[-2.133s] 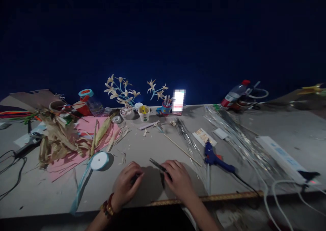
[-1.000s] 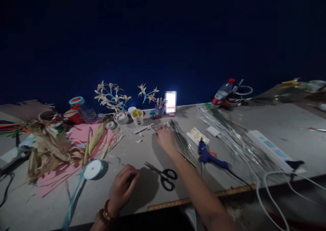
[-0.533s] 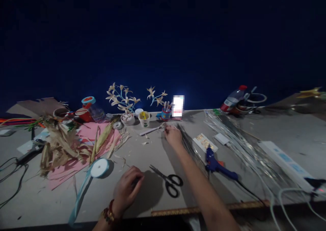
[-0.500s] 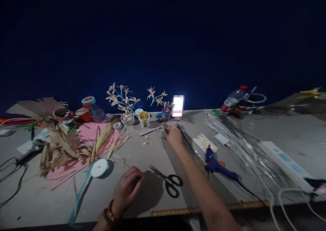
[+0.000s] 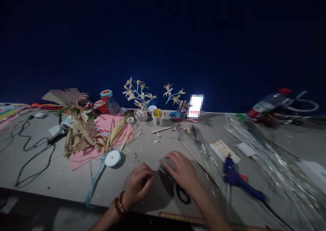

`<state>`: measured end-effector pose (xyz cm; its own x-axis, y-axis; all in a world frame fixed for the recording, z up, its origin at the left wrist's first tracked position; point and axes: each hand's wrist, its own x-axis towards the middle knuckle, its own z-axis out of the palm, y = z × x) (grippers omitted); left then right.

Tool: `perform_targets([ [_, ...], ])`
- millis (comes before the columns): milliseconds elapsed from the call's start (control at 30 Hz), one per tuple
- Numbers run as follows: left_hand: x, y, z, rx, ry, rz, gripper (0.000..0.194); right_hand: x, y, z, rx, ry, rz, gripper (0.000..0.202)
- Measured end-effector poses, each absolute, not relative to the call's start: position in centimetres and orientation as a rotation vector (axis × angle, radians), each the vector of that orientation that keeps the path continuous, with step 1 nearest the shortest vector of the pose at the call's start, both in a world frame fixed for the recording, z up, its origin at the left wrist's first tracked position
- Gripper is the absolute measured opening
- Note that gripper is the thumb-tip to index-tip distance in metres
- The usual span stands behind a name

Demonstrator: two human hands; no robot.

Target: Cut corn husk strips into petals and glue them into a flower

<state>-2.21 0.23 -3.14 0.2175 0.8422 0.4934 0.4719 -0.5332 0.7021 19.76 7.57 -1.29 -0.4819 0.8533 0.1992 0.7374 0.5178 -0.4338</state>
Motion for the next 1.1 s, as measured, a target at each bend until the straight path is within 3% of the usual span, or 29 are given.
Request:
perform_targets([
  [267,-5.1,0.4,-0.9,2.167,1.177,1.263,0.01,22.2,2.6,-4.1,-1.285,-2.349,0.537,0.026],
  [533,-14.9,2.7,0.0,1.938,2.18,1.461,0.014,23.1,3.1,-5.6,-1.276,-2.298,0.44,0.033],
  [600,-16.1,3.3,0.0,1.983,2.261,1.263,0.013,23.1,3.1,-5.7,-1.292,-2.265,0.421,0.032],
  [667,-16.3,4.2,0.1,2.094,2.403,0.72,0.017,23.0,3.0,-5.6,-1.308,-2.247,0.413,0.029],
  [733,-16.0,5.4,-0.1,2.124,2.421,0.464,0.019,22.8,2.8,-5.4,-1.326,-2.242,0.412,0.026],
  [1100,-14.7,8.2,-1.0,2.063,2.47,0.069,0.026,22.5,1.6,-5.1,-1.356,-2.188,0.431,0.023],
])
